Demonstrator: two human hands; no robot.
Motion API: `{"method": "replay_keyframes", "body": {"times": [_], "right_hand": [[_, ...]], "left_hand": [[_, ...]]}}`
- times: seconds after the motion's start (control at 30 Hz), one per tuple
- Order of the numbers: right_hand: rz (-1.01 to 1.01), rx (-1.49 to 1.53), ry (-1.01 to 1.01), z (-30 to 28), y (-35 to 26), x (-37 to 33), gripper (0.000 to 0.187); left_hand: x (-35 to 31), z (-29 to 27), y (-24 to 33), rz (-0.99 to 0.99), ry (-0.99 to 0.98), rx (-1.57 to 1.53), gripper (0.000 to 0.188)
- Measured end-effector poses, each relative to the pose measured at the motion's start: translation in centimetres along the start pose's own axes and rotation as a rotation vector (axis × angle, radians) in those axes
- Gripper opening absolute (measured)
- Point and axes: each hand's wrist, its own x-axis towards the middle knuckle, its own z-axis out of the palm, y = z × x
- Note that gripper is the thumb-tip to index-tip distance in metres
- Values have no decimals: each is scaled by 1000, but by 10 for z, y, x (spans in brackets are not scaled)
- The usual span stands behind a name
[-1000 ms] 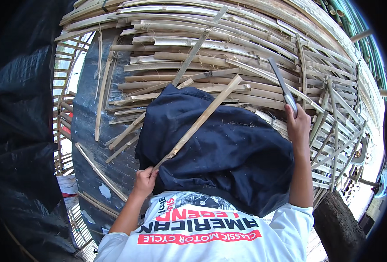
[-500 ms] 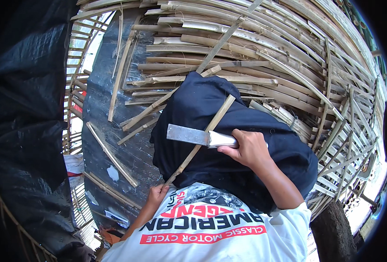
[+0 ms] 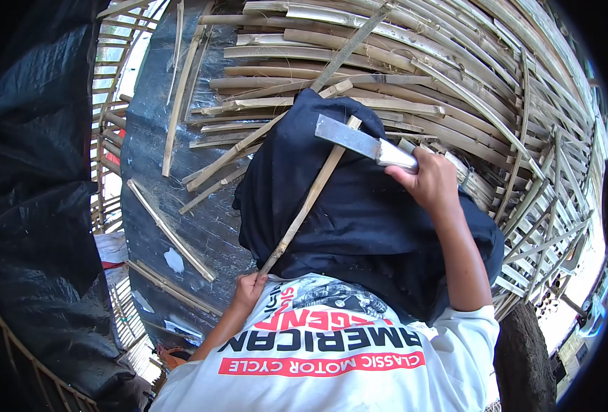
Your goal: The person uses a knife to shave thin strips from a length of bamboo, holding the bamboo in one hand and the tool in the other while working over a pile of wood scraps.
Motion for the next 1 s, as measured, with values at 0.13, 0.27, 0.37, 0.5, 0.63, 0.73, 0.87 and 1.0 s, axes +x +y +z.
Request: {"method": "replay_keyframes", "body": {"times": [0.13,0.27,0.37,0.5,0.63,0.73,0.87,1.0], "right_hand": [[16,-74,-68,-33,-2,6,75],[-94,-4,-120,-31,-39,-15,76],[-92,22,-183,-2,-43,-21,77],[-101,44,-112,20,-28,-10,77],[469,-100,3,-26,48,38,71],[445,10,122,-40,62,10,69],[229,203,-47,-38,-11,-27,72],[40,143,-186,11,-45,-19,74]], "left_hand": [[-2,0,-5,-3,3,-13,42],[-1,1,2,6,0,-38,42],[0,-1,0,-2,-32,-32,42],[2,0,-2,11,-16,-36,39],[-3,3,-7,17,-5,-38,39],[3,-5,1,23,-17,-11,39],[3,-1,-4,19,-56,-33,39],[1,-2,-10,17,-34,-23,40]]}}
